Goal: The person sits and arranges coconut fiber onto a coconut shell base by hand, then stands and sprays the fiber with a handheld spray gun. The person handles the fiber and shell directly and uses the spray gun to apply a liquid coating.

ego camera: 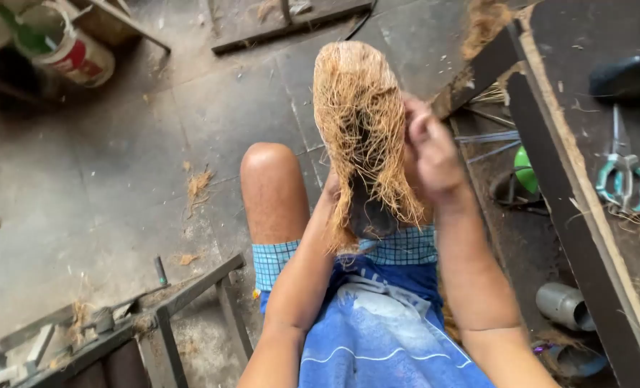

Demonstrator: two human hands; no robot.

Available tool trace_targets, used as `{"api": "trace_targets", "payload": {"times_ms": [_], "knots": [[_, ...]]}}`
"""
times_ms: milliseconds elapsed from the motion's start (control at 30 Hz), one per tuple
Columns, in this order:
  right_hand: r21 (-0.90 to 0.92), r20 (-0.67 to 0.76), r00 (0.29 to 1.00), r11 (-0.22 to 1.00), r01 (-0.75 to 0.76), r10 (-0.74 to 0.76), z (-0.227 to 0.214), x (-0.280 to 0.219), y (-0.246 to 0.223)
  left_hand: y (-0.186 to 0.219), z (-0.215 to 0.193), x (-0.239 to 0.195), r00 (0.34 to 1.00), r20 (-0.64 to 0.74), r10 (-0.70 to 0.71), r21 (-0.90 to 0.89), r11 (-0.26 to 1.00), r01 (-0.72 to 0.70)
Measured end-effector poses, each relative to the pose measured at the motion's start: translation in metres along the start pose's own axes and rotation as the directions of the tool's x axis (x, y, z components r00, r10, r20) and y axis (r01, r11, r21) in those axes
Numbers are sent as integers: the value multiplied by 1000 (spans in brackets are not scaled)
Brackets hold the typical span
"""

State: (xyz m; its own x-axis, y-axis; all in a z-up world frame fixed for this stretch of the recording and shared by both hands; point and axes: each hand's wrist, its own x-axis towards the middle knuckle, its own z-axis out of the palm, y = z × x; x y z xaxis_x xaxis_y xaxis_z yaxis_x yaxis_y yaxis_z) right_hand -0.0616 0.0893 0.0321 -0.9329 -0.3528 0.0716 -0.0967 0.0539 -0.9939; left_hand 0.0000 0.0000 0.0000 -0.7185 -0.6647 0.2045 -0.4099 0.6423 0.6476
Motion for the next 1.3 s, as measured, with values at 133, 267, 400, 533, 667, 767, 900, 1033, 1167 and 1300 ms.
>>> {"api": "trace_targets", "payload": {"times_ms": [133, 267, 400, 533, 667, 767, 900, 1033, 1167, 1300], "knots": [[87, -262, 923, 959, -270, 283, 6, -13, 46, -46, 38, 31, 977, 212, 30, -567, 818, 98], [199, -317, 919, 964, -177, 234, 12, -27, 52, -52, 50, 41, 937, 323, 132, -883, 399, 248], [257, -327, 921, 958, -130, 213, 8, -38, 57, -42, 41, 33, 948, 222, 229, -902, 418, 110], [255, -407, 889, 960, -111, 211, 7, -35, 95, -18, 7, 33, 919, 230, 320, -893, 445, 68], [167, -465, 884, 986, 28, 54, 7, -36, 41, -3, -12, 43, 852, 313, 421, -787, 617, -16], [220, -429, 891, 974, -55, 147, 16, -46, -23, -19, -5, 37, 840, 267, 473, -778, 620, -102], [132, -349, 905, 968, -212, 246, 15, -59, -36, -60, 7, 21, 855, 264, 447, -738, 664, -119], [-50, -433, 899, 995, -90, 59, 27, -72, 23, -45, -7, 29, 789, 191, 584, -772, 585, -247], [-370, -389, 901, 928, 39, -193, 17, -67, 26, -62, -8, 40, 704, 88, 705, -659, 571, -489], [-494, -182, 872, 809, 319, -455, -17, -33, 55, -75, -14, 43, 573, 138, 808, -611, 525, -593]]}}
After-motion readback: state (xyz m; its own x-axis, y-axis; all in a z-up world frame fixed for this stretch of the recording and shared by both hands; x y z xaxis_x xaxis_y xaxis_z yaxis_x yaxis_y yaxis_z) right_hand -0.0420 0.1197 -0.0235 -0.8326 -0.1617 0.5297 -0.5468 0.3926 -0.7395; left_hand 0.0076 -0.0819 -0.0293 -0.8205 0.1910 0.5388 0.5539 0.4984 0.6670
